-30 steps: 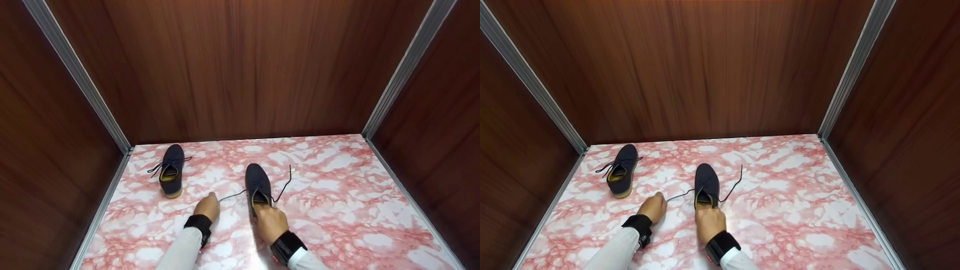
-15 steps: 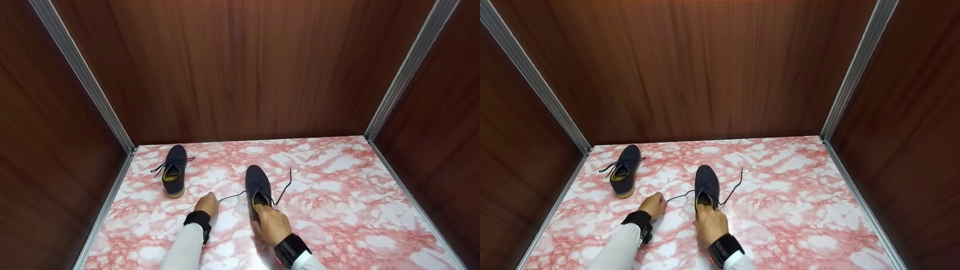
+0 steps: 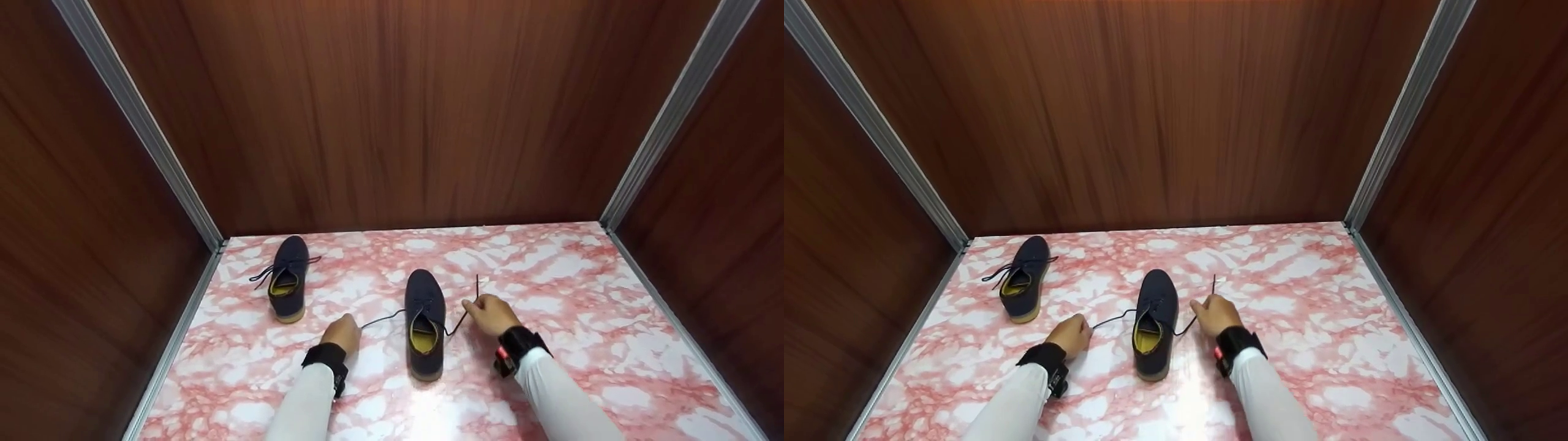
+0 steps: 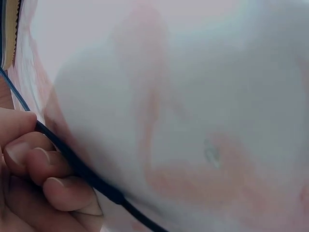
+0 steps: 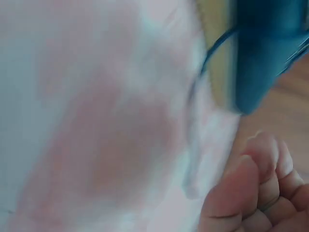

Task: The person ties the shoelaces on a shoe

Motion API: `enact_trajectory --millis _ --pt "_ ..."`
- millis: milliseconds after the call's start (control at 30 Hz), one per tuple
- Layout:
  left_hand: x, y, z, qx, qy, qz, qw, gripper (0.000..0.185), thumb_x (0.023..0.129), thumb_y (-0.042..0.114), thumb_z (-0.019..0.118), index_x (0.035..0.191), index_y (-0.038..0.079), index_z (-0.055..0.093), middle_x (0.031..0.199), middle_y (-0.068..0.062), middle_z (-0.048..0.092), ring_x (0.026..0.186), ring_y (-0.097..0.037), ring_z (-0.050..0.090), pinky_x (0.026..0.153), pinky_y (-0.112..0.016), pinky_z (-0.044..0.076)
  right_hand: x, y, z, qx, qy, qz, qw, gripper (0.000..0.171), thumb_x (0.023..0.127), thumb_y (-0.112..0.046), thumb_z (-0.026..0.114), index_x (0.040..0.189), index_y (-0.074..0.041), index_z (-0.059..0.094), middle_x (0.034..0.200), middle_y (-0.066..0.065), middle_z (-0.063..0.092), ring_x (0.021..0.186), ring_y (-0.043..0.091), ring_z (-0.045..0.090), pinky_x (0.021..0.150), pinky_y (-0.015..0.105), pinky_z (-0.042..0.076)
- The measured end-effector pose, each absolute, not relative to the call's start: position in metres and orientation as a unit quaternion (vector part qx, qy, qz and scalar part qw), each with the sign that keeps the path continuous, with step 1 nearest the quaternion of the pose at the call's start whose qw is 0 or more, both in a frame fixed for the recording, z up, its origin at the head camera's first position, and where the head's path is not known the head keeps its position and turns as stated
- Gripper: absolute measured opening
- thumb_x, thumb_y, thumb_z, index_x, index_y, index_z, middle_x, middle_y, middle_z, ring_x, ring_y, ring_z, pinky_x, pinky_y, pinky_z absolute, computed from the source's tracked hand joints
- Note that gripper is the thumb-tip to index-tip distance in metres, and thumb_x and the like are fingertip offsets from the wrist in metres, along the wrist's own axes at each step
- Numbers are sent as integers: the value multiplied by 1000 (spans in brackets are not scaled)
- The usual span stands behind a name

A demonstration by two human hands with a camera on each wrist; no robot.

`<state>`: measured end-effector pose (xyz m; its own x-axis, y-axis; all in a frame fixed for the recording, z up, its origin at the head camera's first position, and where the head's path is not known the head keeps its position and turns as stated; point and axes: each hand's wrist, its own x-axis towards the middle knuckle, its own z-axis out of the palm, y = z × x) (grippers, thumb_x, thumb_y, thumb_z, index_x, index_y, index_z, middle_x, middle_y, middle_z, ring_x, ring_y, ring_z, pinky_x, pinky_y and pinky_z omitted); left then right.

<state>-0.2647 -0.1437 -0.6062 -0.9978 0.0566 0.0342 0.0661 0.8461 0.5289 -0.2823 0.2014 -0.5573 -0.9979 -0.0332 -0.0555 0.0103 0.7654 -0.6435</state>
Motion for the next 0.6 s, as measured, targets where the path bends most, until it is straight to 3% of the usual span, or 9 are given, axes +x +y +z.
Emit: enact_trajectory --millis 100,300,600 --pt "-264 -141 -607 -28 -963 -268 6 8 95 4 63 93 -3 59 85 -25 71 86 -47 72 82 -54 59 -296 210 -569 12 941 -330 72 44 103 -43 57 75 -9 61 72 5 61 71 21 57 68 31 45" --pt "-265 -140 -606 -10 -966 -260 -3 10 96 5 63 98 -5 59 89 -28 72 89 -48 73 83 -54 59 -309 208 -580 41 951 -296 81 50 100 -48 59 65 -13 51 70 5 54 68 23 54 68 33 45" --pt "-269 -141 -602 -12 -964 -267 -8 12 97 6 63 97 -5 59 88 -26 72 88 -47 72 84 -54 59 -311 194 -580 60 957 -268 96 40 91 -41 73 69 -8 67 79 13 73 74 26 65 78 40 56"
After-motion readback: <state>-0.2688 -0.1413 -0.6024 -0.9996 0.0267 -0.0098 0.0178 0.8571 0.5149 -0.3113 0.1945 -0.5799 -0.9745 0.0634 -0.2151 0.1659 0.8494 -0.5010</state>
